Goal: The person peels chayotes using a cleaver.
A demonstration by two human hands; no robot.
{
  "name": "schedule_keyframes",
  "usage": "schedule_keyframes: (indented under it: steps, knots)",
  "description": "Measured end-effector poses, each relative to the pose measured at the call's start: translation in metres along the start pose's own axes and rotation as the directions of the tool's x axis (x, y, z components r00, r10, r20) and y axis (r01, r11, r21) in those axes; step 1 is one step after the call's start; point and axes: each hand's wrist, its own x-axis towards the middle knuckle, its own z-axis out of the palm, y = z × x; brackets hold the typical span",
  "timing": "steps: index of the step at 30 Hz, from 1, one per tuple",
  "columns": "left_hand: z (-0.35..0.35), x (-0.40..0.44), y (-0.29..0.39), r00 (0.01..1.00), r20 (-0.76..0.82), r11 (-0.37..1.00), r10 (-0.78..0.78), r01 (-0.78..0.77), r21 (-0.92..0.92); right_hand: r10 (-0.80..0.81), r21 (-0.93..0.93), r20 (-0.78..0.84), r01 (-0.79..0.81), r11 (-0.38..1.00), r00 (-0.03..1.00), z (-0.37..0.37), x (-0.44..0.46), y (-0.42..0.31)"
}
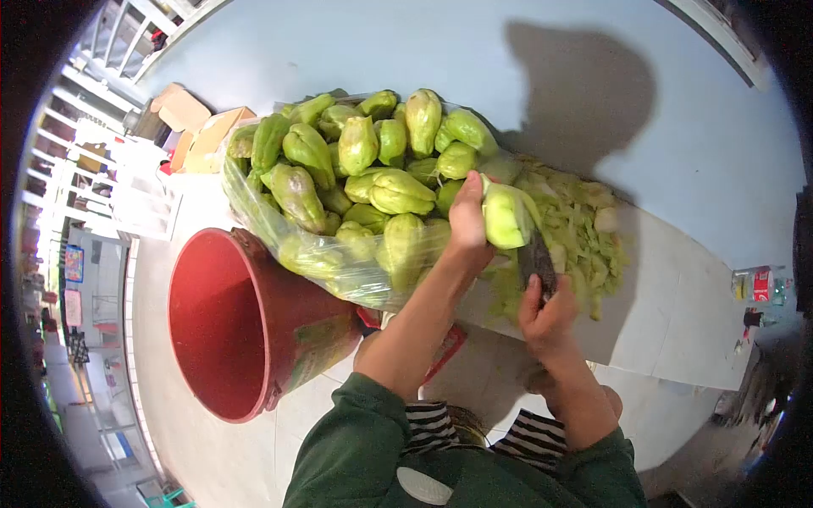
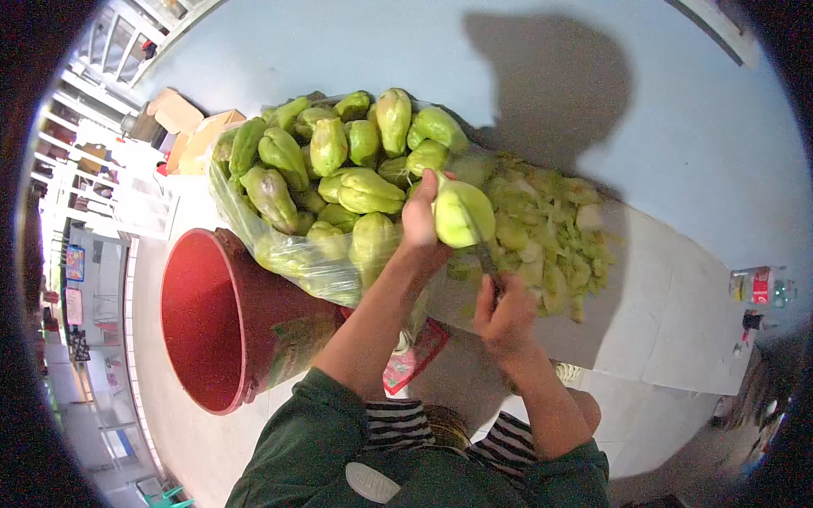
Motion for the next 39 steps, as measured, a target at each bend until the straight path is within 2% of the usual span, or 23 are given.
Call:
schedule_keyframes:
  steps: [2,6,8,9,11,12,16,18,19,22,26,28,29,31,33,34,35,37,38,39]
  knots:
    - [-0.005,0.006,-0.003,0.993,0.037,0.989,0.112,-0.115,0.09,0.018,0.032,0.013,-0.018,0.999,1.0,0.0,-0.001,0.005]
    - [0.003,0.001,0.0,0.991,-0.009,0.984,0.132,-0.13,0.125,0.0,0.061,0.033,-0.002,0.998,0.999,-0.002,0.004,0.004]
    - [0.006,-0.003,-0.005,0.994,-0.052,0.994,-0.092,0.088,-0.071,-0.005,0.087,0.036,0.002,0.996,0.999,-0.001,0.001,0.007]
    - [0.006,0.0,-0.006,0.995,-0.056,0.994,-0.087,0.083,-0.067,-0.007,0.108,0.037,0.003,0.994,0.999,0.001,0.001,0.007]
    - [0.003,0.002,-0.012,1.0,-0.003,0.999,0.024,-0.024,-0.022,0.001,0.105,0.013,-0.002,0.994,1.0,0.0,0.003,0.006]
    - [0.004,0.001,-0.008,0.993,0.007,0.989,0.114,-0.114,0.092,0.004,0.098,-0.018,-0.002,0.995,1.0,-0.001,0.005,0.005]
    - [0.006,-0.002,-0.001,0.992,0.002,0.973,0.124,-0.122,0.194,0.044,0.102,0.011,-0.045,0.994,0.999,-0.003,0.006,0.001]
    - [0.01,-0.003,-0.009,0.986,-0.053,0.977,-0.156,0.146,-0.154,0.066,0.102,0.102,-0.077,0.992,0.993,0.0,0.002,0.007]
    - [0.01,0.0,-0.012,0.987,-0.059,0.979,-0.147,0.137,-0.15,0.061,0.112,0.102,-0.073,0.991,0.993,0.0,0.004,0.005]
    - [0.005,0.004,-0.016,0.999,0.011,0.999,0.043,-0.043,-0.009,0.079,0.128,0.047,-0.084,0.988,0.996,-0.006,0.009,0.002]
    - [0.002,0.007,-0.014,0.996,0.008,0.995,0.09,-0.09,0.052,0.071,0.106,0.087,-0.081,0.991,0.994,-0.006,0.01,0.006]
    - [0.002,0.005,-0.013,0.985,-0.057,0.964,0.165,-0.148,0.219,0.058,0.059,0.096,-0.064,0.996,0.994,-0.011,0.013,0.002]
    - [0.0,0.006,-0.012,0.987,-0.048,0.967,0.151,-0.137,0.214,0.112,0.089,0.132,-0.124,0.988,0.985,-0.014,0.017,-0.002]
    - [-0.003,0.003,-0.001,0.943,0.039,0.774,0.33,-0.294,0.561,0.176,0.096,0.163,-0.193,0.976,0.971,-0.016,0.019,-0.007]
    - [0.004,-0.002,-0.002,0.989,-0.018,0.967,0.148,-0.141,0.212,0.084,0.137,0.136,-0.103,0.985,0.987,-0.011,0.018,-0.007]
    - [0.008,-0.006,-0.002,0.998,-0.061,0.998,0.018,-0.014,0.065,0.089,0.122,0.132,-0.106,0.987,0.987,-0.009,0.015,-0.003]
    - [0.009,-0.006,-0.005,0.999,-0.052,0.998,0.009,-0.005,0.061,0.087,0.092,0.157,-0.103,0.99,0.984,-0.005,0.012,0.001]
    - [0.01,-0.006,-0.011,0.991,-0.106,0.995,-0.083,0.077,-0.063,0.092,0.052,0.18,-0.103,0.993,0.979,-0.005,0.01,0.005]
    - [0.009,-0.004,-0.012,0.993,-0.115,0.999,-0.017,0.02,0.03,0.11,0.057,0.172,-0.122,0.991,0.979,-0.006,0.01,0.005]
    - [0.007,-0.003,-0.011,0.994,-0.109,0.999,-0.024,0.028,0.03,0.13,0.064,0.161,-0.142,0.988,0.978,-0.006,0.01,0.005]
